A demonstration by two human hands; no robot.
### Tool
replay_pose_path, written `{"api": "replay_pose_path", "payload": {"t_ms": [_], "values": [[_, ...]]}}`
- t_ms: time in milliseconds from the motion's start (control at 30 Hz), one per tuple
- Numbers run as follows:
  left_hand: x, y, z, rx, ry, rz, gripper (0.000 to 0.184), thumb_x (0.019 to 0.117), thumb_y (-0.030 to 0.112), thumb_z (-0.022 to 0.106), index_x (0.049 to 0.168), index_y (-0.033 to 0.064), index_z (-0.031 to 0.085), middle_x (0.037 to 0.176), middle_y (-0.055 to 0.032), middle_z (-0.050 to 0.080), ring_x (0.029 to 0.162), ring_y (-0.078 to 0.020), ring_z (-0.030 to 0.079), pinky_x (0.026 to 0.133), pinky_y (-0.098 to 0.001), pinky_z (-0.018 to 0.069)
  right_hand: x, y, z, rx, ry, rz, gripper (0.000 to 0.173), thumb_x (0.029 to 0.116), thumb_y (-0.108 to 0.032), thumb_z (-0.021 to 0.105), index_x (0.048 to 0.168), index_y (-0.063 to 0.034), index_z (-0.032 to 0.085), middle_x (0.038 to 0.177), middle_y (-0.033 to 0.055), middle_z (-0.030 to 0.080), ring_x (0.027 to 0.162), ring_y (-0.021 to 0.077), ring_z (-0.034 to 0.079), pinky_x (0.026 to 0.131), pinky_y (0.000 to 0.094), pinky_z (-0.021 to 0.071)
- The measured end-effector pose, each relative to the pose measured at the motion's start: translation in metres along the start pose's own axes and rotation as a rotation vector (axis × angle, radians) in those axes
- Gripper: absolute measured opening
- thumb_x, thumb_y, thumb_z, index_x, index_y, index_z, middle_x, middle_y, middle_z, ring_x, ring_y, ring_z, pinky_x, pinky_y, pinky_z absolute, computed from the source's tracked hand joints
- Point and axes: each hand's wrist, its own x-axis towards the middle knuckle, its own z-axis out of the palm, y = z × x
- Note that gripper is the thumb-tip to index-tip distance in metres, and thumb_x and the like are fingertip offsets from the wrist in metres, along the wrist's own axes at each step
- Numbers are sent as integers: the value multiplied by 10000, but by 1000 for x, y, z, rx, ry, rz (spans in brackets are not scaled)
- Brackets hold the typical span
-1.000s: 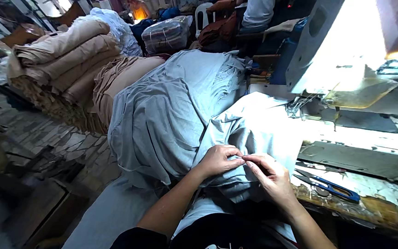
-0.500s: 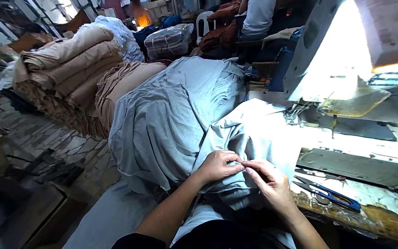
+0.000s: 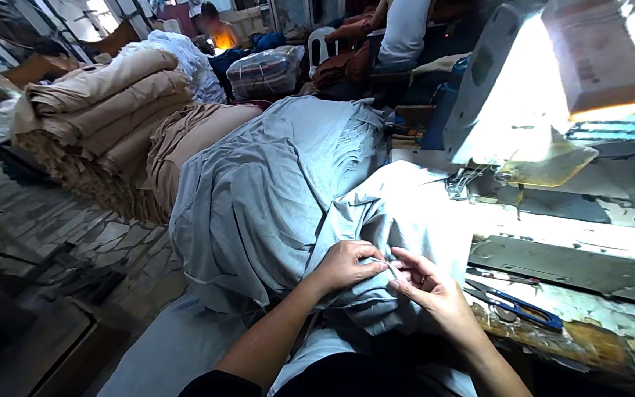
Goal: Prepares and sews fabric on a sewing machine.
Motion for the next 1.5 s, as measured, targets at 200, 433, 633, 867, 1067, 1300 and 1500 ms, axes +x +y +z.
{"api": "replay_pose_path", "payload": {"t_ms": [200, 433, 633, 867, 1067, 1300, 1500], "values": [[-1, 2, -1, -31, 17, 3, 213, 971, 142, 644, 952, -40, 752, 924, -124, 733, 913, -131, 678, 855, -301, 520, -5, -3, 0, -81, -9, -1, 378, 851, -127, 729, 1219, -40, 715, 955, -24, 729, 753, -25, 645, 708, 125, 541], [0, 1, -2, -31, 18, 8, 215, 975, 148, 649, 956, -39, 753, 921, -123, 734, 898, -126, 678, 844, -293, 521, -1, -2, 5, -65, 3, -1, 499, 859, -165, 717, 1325, -8, 633, 959, -25, 717, 772, -23, 642, 713, 132, 538], [-1, 0, -2, -23, 22, 32, 202, 964, 133, 659, 949, -46, 753, 917, -134, 737, 902, -155, 688, 853, -312, 530, -1, 4, 8, -104, 38, -49, 400, 891, -180, 700, 1256, -16, 685, 879, -45, 724, 713, -49, 627, 677, 118, 531], [-1, 0, -3, -46, 17, 57, 188, 960, 117, 667, 943, -50, 752, 908, -137, 738, 893, -157, 692, 843, -308, 537, -3, 8, 9, -120, 58, -75, 416, 880, -162, 708, 1262, 3, 679, 922, -24, 728, 736, -57, 624, 696, 108, 530], [0, -1, -4, -77, 28, 73, 174, 954, 91, 663, 932, -60, 745, 875, -139, 723, 855, -146, 677, 808, -286, 525, -2, 5, 8, -103, 47, -66, 411, 885, -141, 706, 1263, 18, 669, 916, -29, 722, 734, -66, 621, 696, 101, 529], [0, -1, -3, -60, 24, 73, 177, 958, 94, 663, 928, -60, 745, 870, -137, 722, 854, -148, 673, 809, -282, 522, -3, 3, 5, -127, 31, -61, 333, 924, -147, 673, 1212, 20, 690, 899, -29, 727, 726, -74, 626, 690, 93, 529], [0, 0, -3, -68, 45, 71, 177, 957, 89, 665, 924, -66, 743, 864, -142, 718, 855, -145, 669, 813, -276, 516, 2, 1, 1, -162, 30, -17, 127, 919, -186, 680, 922, -74, 741, 772, -85, 696, 671, -88, 604, 632, 83, 497]]}}
